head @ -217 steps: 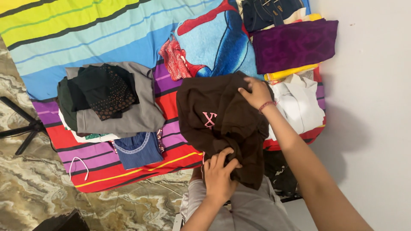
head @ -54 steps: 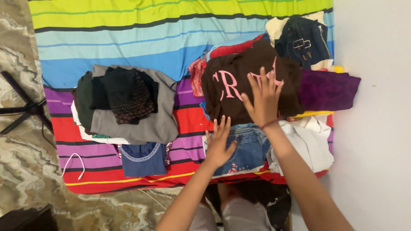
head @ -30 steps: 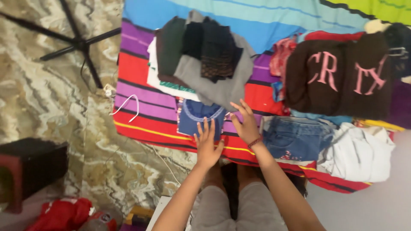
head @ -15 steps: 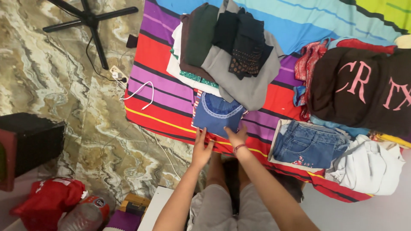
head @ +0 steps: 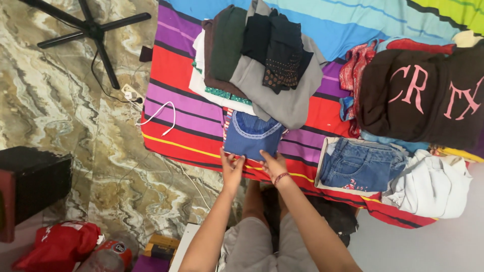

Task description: The person is folding various items of clothing and stacking them on a bed.

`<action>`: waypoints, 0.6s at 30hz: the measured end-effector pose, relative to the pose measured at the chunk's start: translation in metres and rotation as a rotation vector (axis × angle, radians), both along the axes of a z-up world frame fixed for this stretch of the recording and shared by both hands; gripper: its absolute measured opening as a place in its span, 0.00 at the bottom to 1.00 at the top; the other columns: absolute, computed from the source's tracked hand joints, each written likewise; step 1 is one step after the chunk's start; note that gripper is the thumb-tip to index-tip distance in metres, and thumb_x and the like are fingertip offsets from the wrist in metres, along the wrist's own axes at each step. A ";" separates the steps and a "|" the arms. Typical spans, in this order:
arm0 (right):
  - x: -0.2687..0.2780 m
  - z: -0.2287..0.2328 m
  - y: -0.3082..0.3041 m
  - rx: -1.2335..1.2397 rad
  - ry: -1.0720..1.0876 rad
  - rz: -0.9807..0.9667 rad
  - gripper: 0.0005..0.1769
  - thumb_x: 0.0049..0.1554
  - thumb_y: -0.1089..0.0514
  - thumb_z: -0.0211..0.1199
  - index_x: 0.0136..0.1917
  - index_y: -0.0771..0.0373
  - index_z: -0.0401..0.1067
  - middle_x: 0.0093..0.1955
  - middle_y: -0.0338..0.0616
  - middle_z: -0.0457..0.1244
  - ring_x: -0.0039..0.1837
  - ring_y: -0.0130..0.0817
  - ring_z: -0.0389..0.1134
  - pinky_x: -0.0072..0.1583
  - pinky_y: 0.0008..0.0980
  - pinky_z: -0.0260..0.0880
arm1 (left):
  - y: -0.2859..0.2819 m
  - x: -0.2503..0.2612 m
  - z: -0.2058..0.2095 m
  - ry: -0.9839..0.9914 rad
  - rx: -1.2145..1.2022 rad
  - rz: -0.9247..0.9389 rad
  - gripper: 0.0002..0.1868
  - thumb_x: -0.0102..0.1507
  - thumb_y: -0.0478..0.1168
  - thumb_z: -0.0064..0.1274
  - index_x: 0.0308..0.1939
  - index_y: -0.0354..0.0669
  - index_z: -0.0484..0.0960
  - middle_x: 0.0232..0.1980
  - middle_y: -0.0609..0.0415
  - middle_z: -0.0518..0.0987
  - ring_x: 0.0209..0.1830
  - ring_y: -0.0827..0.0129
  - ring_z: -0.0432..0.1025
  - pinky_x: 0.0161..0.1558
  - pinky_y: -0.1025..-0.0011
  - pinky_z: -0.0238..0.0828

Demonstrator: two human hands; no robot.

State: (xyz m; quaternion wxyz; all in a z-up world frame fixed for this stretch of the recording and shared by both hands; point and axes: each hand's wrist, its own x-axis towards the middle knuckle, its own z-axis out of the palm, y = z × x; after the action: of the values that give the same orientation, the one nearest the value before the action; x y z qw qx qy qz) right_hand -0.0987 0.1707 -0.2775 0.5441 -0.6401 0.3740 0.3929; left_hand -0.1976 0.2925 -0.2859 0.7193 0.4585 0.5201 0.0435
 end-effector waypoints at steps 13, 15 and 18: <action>0.002 0.106 -0.046 0.385 0.193 0.068 0.39 0.54 0.64 0.66 0.77 0.60 0.59 0.61 0.55 0.62 0.56 0.47 0.69 0.62 0.57 0.72 | -0.015 0.039 0.086 0.200 -0.375 0.256 0.41 0.57 0.43 0.71 0.70 0.46 0.67 0.64 0.46 0.74 0.64 0.52 0.70 0.62 0.46 0.68; -0.004 0.099 -0.058 0.362 0.115 0.056 0.34 0.53 0.66 0.69 0.71 0.58 0.66 0.57 0.51 0.65 0.56 0.44 0.71 0.62 0.54 0.72 | -0.019 0.042 0.086 0.076 -0.522 0.371 0.34 0.58 0.35 0.67 0.67 0.47 0.72 0.61 0.44 0.77 0.60 0.48 0.73 0.58 0.40 0.71; 0.009 0.123 -0.068 0.432 0.054 -0.188 0.25 0.53 0.63 0.72 0.64 0.58 0.73 0.52 0.56 0.70 0.50 0.48 0.73 0.57 0.58 0.75 | -0.026 0.040 0.079 0.006 -0.709 0.260 0.28 0.60 0.36 0.63 0.64 0.43 0.73 0.62 0.45 0.78 0.60 0.51 0.75 0.58 0.45 0.74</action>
State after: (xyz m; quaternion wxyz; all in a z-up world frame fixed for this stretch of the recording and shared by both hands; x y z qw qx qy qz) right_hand -0.0901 0.1028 -0.1545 0.6924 -0.4604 0.3537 0.4284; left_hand -0.1578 0.2660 -0.2067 0.8202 0.1114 0.5589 -0.0494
